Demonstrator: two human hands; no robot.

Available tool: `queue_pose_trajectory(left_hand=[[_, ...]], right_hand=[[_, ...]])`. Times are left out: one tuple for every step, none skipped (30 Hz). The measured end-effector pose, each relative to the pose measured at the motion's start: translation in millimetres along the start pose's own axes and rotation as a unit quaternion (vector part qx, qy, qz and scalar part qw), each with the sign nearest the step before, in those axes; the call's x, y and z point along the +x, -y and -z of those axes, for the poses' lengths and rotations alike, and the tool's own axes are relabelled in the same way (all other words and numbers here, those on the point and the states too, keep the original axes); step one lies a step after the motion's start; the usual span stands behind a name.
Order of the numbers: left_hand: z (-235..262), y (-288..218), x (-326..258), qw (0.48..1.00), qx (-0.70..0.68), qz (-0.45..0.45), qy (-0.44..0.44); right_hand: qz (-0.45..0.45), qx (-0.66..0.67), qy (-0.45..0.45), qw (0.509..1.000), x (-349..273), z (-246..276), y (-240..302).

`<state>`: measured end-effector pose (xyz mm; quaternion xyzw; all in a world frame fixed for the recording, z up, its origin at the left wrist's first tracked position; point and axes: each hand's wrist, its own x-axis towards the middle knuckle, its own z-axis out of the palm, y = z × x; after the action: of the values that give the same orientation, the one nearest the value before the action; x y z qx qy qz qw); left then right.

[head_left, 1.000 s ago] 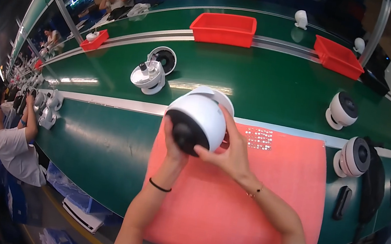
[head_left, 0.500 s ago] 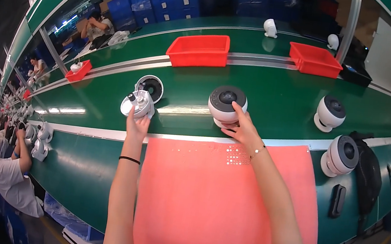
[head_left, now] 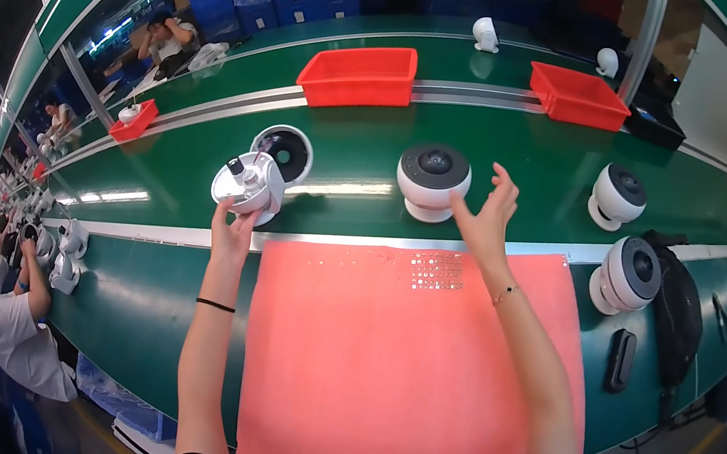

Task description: Assemble security camera components, including housing and internal modules, on a factory production line.

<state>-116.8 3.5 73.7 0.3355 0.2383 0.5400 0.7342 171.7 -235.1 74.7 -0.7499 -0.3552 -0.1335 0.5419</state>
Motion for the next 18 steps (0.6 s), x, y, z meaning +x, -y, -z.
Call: queue_pose_trajectory(left_hand=[[-11,-10,-14,0.999,0.016,0.027,0.013],[-18,-24,-30,0.998,0.035,0.047,0.019],[-20,-26,-37,0.997,0.051,0.054,0.024],[-22,-29,-44,0.997,0.049,0.054,0.014],[-28,-33,-54,0.994,0.063,0.072,0.051],[-33,-38,-64,0.989,0.078,0.089,0.086],[-39,-43,-73,0.984,0.110,0.110,0.084],[-42,-46,-80,0.985,0.109,0.108,0.078],[-44,-48,-86,0.979,0.118,0.131,0.099],[-45,-49,-91,0.972,0.126,0.156,0.120],[-43,-51,-96,0.967,0.127,0.173,0.137],[-40,-53,-99,0.968,0.126,0.173,0.131],[-37,-54,-101,0.958,0.139,0.193,0.158],[-35,-55,-103,0.948,0.152,0.213,0.183],[-37,-54,-106,0.944,0.187,0.199,0.184],[-41,-52,-108,0.945,0.184,0.203,0.180],[-44,-50,-110,0.946,0.205,0.200,0.154],[-46,-48,-111,0.946,0.225,0.198,0.126]], right_hand=[[0.001,-0.001,0.002,1.000,-5,10,16],[0.102,-0.016,0.034,0.994,-11,16,35],[0.201,-0.038,0.068,0.977,-18,17,48],[0.264,-0.039,0.114,0.957,-26,16,59],[0.324,-0.040,0.155,0.932,-35,17,66],[0.326,-0.036,0.161,0.931,-44,14,73],[0.394,-0.070,0.173,0.900,-54,11,79],[0.460,-0.103,0.182,0.863,-60,9,83],[0.463,-0.099,0.186,0.861,-63,7,82],[0.460,-0.111,0.128,0.872,-66,3,79],[0.456,-0.119,0.070,0.879,-69,0,79],[0.458,-0.116,0.075,0.878,-70,3,77],[0.465,-0.121,0.081,0.873,-68,11,75],[0.472,-0.126,0.087,0.868,-67,17,73],[0.481,-0.092,0.071,0.869,-66,20,72],[0.481,-0.092,0.078,0.869,-67,26,71],[0.481,-0.094,0.096,0.867,-69,35,72],[0.479,-0.096,0.116,0.865,-72,42,73]])
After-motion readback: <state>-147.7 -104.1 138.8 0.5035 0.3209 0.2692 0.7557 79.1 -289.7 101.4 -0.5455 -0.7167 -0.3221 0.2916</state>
